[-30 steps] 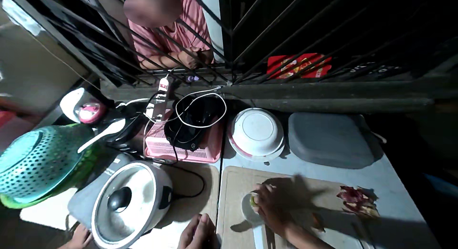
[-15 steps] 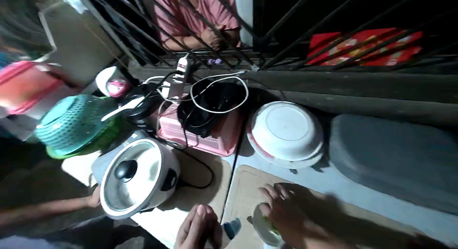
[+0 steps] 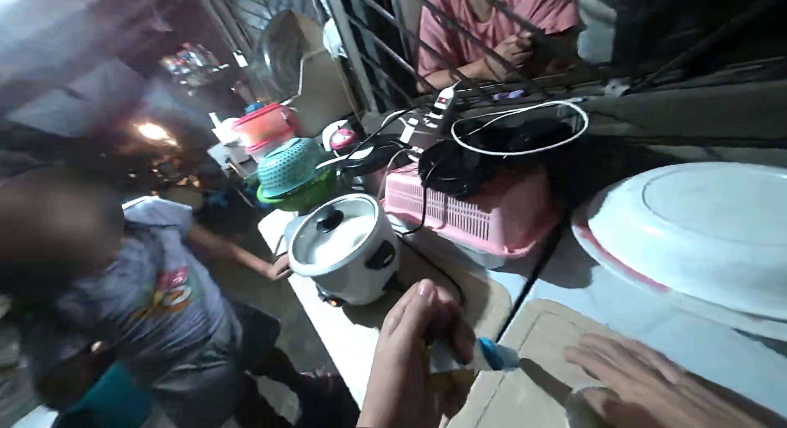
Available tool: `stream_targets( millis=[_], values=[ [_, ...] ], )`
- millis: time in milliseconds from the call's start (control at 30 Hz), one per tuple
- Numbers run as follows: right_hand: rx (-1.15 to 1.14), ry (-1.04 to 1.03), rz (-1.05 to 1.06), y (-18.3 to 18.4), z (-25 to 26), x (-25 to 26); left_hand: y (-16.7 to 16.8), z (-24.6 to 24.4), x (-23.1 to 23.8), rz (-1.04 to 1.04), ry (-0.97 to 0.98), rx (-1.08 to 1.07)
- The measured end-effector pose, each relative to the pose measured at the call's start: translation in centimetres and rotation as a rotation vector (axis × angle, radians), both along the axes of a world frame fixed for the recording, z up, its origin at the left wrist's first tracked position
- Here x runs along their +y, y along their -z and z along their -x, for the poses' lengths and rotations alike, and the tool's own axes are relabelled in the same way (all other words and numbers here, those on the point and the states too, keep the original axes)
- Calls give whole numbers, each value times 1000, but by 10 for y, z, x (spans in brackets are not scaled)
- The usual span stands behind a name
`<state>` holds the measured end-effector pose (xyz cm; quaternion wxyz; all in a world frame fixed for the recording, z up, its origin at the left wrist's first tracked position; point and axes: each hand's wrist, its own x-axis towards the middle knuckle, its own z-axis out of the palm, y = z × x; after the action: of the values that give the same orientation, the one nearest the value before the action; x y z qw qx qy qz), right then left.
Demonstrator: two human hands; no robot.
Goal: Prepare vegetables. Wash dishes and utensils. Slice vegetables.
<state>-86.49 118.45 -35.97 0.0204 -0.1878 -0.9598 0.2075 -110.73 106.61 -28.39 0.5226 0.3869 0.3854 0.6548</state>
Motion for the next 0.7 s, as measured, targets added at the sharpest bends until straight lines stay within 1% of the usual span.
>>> stream_targets(
  millis=[67,133,167,233,267,367,500,633,700],
  values=[
    [68,-67,-92,11,0,5,2,-11,-6,-21,-35,1],
    [74,-108,-189,20,0,8,2,-27,-13,-31,-130,-9],
    [-15,-73,-179,14,2,4,-1,-36,-18,-25,-190,-14],
    [-226,78,-64,-5,12,-9,-8,-52,-29,3,-287,-12],
    [-266,153,-14,-8,16,-14,-11,-58,-34,14,-310,-6],
    [-254,269,65,-7,16,-24,-18,-71,-42,38,-343,6],
    [-223,391,51,-17,12,-35,-25,-79,-42,48,-390,58],
    [-197,428,24,-11,9,-36,-33,-80,-41,33,-358,176],
    [-118,427,67,-6,8,-37,-37,-78,-41,38,-345,244]
  ],
)
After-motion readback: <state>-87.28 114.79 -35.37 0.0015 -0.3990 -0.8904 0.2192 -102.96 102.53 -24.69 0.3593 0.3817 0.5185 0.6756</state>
